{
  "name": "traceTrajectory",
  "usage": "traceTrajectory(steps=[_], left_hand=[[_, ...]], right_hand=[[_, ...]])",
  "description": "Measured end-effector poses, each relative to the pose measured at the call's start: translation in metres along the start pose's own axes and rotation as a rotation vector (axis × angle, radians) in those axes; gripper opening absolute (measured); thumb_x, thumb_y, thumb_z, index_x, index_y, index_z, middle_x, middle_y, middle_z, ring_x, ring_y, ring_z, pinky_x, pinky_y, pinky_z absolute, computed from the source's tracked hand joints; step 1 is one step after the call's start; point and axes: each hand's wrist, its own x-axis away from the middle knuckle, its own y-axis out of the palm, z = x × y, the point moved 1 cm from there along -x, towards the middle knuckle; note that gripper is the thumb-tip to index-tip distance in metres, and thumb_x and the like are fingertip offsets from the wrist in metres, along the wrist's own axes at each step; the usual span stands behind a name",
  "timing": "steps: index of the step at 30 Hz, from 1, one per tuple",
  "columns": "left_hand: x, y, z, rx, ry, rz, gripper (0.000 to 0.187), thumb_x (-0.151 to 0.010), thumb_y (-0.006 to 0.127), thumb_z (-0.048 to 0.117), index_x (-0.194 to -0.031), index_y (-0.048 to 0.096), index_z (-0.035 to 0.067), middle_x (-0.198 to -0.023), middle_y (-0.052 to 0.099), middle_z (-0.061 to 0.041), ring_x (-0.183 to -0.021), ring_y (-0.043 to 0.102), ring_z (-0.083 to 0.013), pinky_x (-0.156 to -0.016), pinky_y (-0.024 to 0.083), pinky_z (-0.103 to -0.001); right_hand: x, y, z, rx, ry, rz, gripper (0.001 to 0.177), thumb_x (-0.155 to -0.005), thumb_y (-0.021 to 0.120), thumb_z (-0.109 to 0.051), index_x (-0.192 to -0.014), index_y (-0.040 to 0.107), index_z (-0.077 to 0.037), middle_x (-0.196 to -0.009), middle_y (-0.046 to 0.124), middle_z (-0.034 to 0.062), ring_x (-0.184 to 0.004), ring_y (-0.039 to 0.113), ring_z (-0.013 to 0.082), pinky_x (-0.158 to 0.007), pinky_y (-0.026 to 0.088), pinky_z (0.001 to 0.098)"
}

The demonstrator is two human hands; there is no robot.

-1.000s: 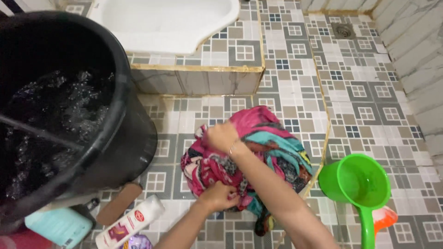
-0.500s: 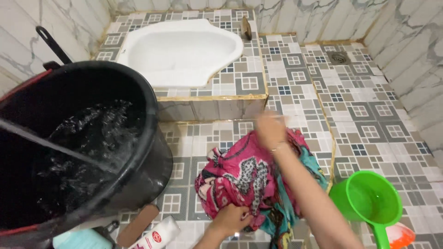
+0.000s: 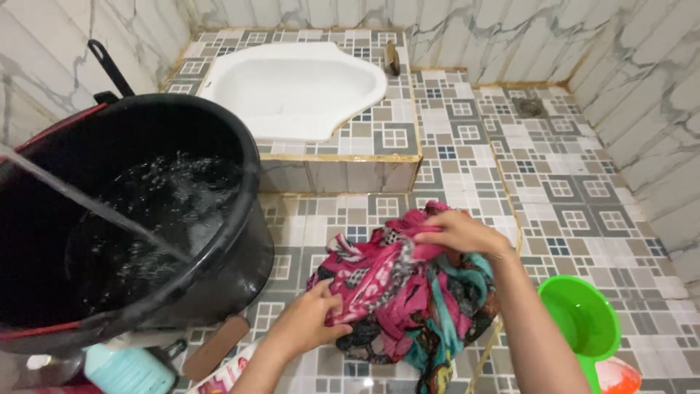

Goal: Hand wash clothes with detergent and water in a bathroom.

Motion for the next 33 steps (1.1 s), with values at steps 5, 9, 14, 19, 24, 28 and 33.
traceTrajectory(steps=[5, 9, 14, 19, 24, 28, 33], left_hand=[[-0.046, -0.007, 0.048, 0.195, 0.111, 0.225, 0.068, -0.075, 0.084, 0.048, -0.118, 0.061, 0.001, -0.125, 0.061, -0.019, -0.110, 0.064, -0.0376, -0.093, 0.050, -0.046], [-0.107, 0.097, 0.037, 0.139, -0.032, 0.120, 0.043, -0.098, 0.069, 0.043, -0.109, 0.070, 0.001, -0.105, 0.074, -0.015, -0.105, 0.071, -0.0297, -0.094, 0.054, -0.040], [-0.102, 0.075, 0.058, 1.351, -0.195, 0.324, 0.041, -0.098, 0.058, 0.040, -0.113, 0.072, 0.005, -0.103, 0.077, -0.009, -0.096, 0.072, -0.0226, -0.086, 0.059, -0.037], [-0.095, 0.077, 0.076, 1.748, -0.444, 0.319, 0.036, -0.095, 0.058, 0.041, -0.111, 0.070, 0.011, -0.105, 0.075, -0.007, -0.095, 0.072, -0.0197, -0.083, 0.060, -0.037], [-0.087, 0.108, 0.054, 1.571, -0.788, 0.091, 0.025, -0.096, 0.055, 0.038, -0.110, 0.065, 0.020, -0.106, 0.071, 0.000, -0.096, 0.067, -0.0136, -0.081, 0.053, -0.037], [-0.110, 0.077, 0.041, 1.109, 0.007, 0.097, 0.032, -0.107, 0.060, 0.034, -0.103, 0.072, 0.005, -0.099, 0.065, 0.002, -0.096, 0.058, -0.0086, -0.086, 0.050, -0.028], [-0.107, 0.010, 0.066, 1.112, -0.027, 0.031, 0.022, -0.093, 0.071, 0.029, -0.095, 0.069, 0.007, -0.086, 0.071, 0.001, -0.083, 0.065, -0.0108, -0.077, 0.051, -0.029]], right_hand=[[0.041, 0.005, -0.040, -0.448, -0.228, 0.418, 0.030, -0.103, 0.068, -0.023, -0.083, 0.064, -0.001, -0.084, 0.055, -0.0004, -0.081, 0.050, 0.0131, -0.073, 0.043, 0.0318], [0.023, 0.037, -0.066, -1.089, -0.141, 0.842, 0.014, -0.100, 0.066, -0.015, -0.097, 0.069, -0.002, -0.089, 0.066, 0.0020, -0.082, 0.061, 0.0132, -0.076, 0.051, 0.0286], [0.045, 0.018, -0.114, -1.300, -0.188, 0.968, 0.013, -0.093, 0.067, -0.013, -0.096, 0.072, -0.001, -0.096, 0.076, 0.0062, -0.085, 0.071, 0.0176, -0.078, 0.059, 0.0328], [0.016, 0.121, -0.100, -0.195, -0.377, 0.882, 0.019, -0.087, 0.079, -0.009, -0.076, 0.064, -0.005, -0.075, 0.059, 0.0089, -0.071, 0.060, 0.0235, -0.066, 0.052, 0.0386], [-0.003, 0.078, -0.044, 0.117, 0.004, 0.848, 0.019, -0.084, 0.080, -0.017, -0.090, 0.066, -0.006, -0.087, 0.065, 0.0158, -0.081, 0.066, 0.0384, -0.072, 0.054, 0.0463], [0.039, 0.042, -0.094, 0.225, -0.055, 0.888, 0.051, -0.081, 0.080, -0.016, -0.120, 0.056, 0.006, -0.114, 0.060, 0.0255, -0.104, 0.060, 0.0447, -0.083, 0.052, 0.0486], [0.073, 0.044, -0.121, -0.180, -0.484, 0.310, 0.090, -0.079, 0.088, -0.021, -0.148, 0.040, 0.012, -0.142, 0.057, 0.0227, -0.125, 0.058, 0.0281, -0.098, 0.046, 0.0419]])
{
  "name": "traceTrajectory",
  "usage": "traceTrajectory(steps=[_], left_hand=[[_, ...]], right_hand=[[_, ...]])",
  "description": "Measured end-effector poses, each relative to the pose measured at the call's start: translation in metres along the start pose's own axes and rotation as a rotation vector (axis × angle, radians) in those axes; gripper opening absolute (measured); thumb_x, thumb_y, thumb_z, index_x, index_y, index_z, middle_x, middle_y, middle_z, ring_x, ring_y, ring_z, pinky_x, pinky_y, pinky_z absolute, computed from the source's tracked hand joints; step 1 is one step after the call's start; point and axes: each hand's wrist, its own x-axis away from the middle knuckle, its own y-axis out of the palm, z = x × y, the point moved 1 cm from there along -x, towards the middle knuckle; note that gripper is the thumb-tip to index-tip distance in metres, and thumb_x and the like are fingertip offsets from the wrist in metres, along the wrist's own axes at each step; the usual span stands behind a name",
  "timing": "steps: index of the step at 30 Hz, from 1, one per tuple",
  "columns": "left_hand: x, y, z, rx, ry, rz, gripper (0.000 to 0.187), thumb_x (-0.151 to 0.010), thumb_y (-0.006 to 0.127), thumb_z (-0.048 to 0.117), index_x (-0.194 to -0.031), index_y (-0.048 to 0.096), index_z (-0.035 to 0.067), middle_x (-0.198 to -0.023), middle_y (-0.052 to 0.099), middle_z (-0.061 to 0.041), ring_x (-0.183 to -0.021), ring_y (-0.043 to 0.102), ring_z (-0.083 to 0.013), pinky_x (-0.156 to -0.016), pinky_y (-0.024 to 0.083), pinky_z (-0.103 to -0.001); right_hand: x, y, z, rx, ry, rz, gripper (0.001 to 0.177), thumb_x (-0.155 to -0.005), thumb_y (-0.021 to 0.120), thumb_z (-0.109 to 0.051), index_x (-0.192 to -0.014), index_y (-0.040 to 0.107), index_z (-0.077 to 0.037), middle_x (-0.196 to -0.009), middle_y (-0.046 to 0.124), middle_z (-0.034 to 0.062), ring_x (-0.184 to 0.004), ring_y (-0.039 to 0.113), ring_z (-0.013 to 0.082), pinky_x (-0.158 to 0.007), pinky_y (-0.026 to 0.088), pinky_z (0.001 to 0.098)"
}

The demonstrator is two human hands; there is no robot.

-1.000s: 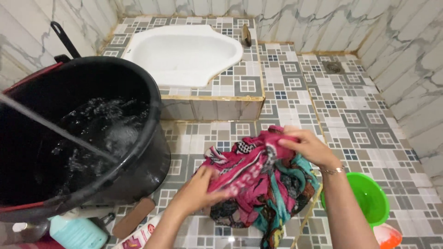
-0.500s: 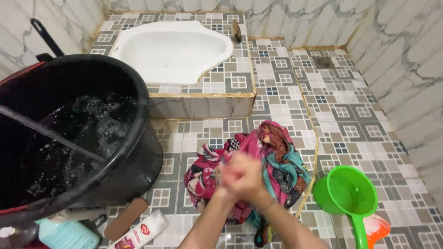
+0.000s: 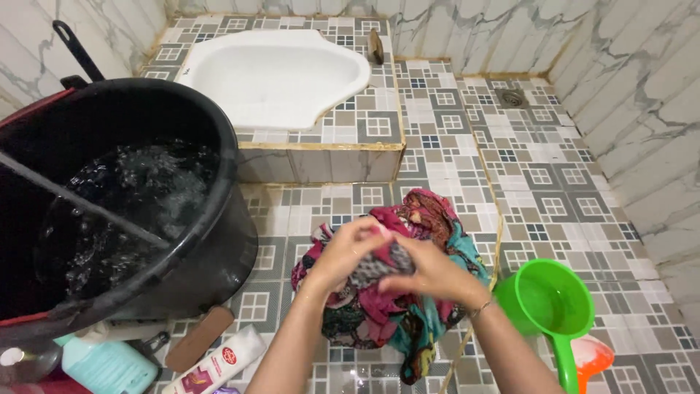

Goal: Hand wash clothes with detergent and water in a bathroom.

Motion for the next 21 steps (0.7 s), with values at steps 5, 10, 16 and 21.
traceTrajectory(steps=[5, 10, 16, 21], left_hand=[[0.006, 0.010, 0.013, -0.142, -0.008, -0.338, 0.031, -0.093, 0.075, 0.034, -0.105, 0.071, 0.005, -0.090, 0.068, 0.003, -0.087, 0.058, -0.0078, -0.079, 0.049, -0.029], [-0.001, -0.021, -0.027, -0.323, -0.139, -0.319, 0.053, -0.095, 0.067, 0.053, -0.110, 0.078, 0.003, -0.089, 0.071, 0.000, -0.084, 0.063, -0.0132, -0.077, 0.050, -0.030], [-0.005, 0.034, -0.081, 0.485, -0.205, 0.142, 0.063, -0.098, 0.053, 0.060, -0.120, 0.072, 0.004, -0.109, 0.078, -0.006, -0.104, 0.071, -0.0210, -0.090, 0.057, -0.034], [0.017, 0.051, -0.076, 0.549, -0.355, 0.094, 0.057, -0.099, 0.051, 0.053, -0.132, 0.066, 0.009, -0.112, 0.077, -0.002, -0.107, 0.068, -0.0204, -0.084, 0.058, -0.032]], right_hand=[[0.031, -0.024, 0.020, -0.273, 0.579, 0.018, 0.035, -0.091, 0.077, -0.015, -0.120, 0.075, 0.004, -0.106, 0.078, 0.0166, -0.094, 0.072, 0.0214, -0.085, 0.057, 0.0356], [0.005, -0.048, -0.032, -1.056, 0.231, 0.744, 0.033, -0.096, 0.069, -0.025, -0.122, 0.065, -0.005, -0.113, 0.074, 0.0113, -0.104, 0.072, 0.0230, -0.097, 0.057, 0.0420], [0.047, 0.064, 0.149, -0.588, 0.414, 0.994, 0.025, -0.111, 0.055, -0.024, -0.111, 0.063, 0.000, -0.102, 0.070, 0.0096, -0.090, 0.065, 0.0244, -0.080, 0.052, 0.0417], [-0.025, 0.040, 0.046, 0.410, 0.195, 0.823, 0.022, -0.087, 0.077, -0.013, -0.070, 0.064, -0.005, -0.070, 0.065, 0.0112, -0.057, 0.062, 0.0209, -0.054, 0.050, 0.0362]])
